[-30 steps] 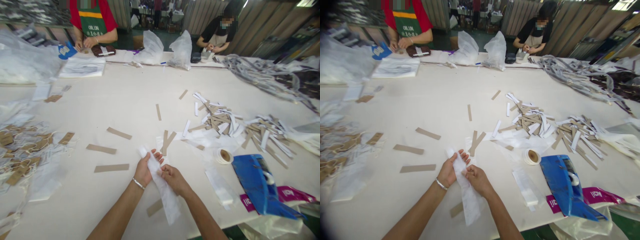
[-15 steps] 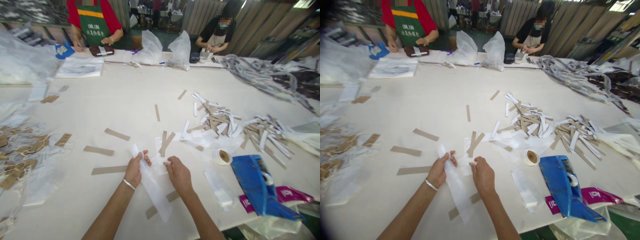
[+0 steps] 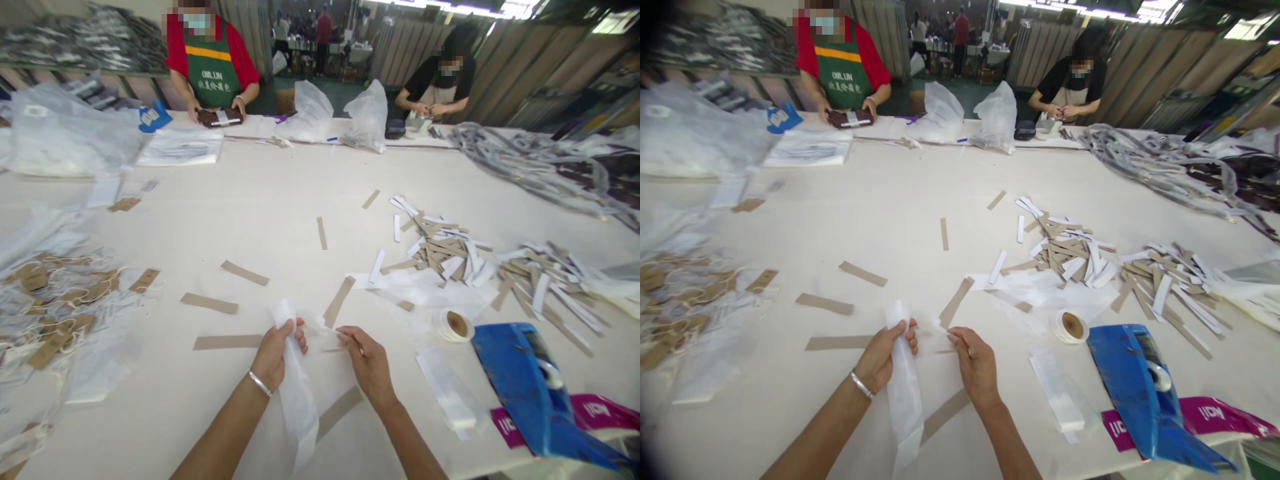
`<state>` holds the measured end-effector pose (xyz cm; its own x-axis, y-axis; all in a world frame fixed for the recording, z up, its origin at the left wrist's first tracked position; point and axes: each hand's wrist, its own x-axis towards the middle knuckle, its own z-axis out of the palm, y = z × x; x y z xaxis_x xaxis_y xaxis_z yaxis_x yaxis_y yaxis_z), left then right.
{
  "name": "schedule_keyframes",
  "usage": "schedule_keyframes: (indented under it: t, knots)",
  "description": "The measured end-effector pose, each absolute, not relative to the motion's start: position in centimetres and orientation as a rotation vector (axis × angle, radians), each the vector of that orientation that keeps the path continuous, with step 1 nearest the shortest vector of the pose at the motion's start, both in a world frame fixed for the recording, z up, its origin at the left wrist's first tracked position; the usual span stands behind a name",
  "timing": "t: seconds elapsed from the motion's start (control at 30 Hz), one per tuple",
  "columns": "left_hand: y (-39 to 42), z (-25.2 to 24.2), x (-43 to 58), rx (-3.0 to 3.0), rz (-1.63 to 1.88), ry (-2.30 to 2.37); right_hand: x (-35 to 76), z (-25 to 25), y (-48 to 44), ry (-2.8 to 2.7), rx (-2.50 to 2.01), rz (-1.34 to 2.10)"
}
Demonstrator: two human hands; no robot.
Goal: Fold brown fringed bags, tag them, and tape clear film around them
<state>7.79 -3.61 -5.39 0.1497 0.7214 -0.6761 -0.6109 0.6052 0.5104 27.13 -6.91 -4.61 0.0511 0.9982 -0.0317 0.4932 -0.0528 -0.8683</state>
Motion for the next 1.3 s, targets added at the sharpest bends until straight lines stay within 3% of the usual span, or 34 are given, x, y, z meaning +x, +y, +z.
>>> schedule_keyframes:
  t: [0.43, 0.83, 1.1, 1.3]
  knots:
    - [-5.7, -4.8, 10.6, 0.026, 0.879, 0.949, 25.9, -2.7, -9.1, -1.091, -1.588, 1.483]
    - [-6.1, -3.1, 11.2, 0.032, 0.846, 0.814, 25.1, -1.4, -9.6, -1.312, -1.683, 1.434]
    - [-6.0, -4.5, 12.5, 0.199, 0.780, 1.106, 25.3, -2.1, -11.2, -1.423, -1.659, 1.403]
    - [-4.6, -4.7, 12.6, 0.164, 0.851, 1.076, 31.8, -3.0, -15.1, -1.466, -1.734, 1.450]
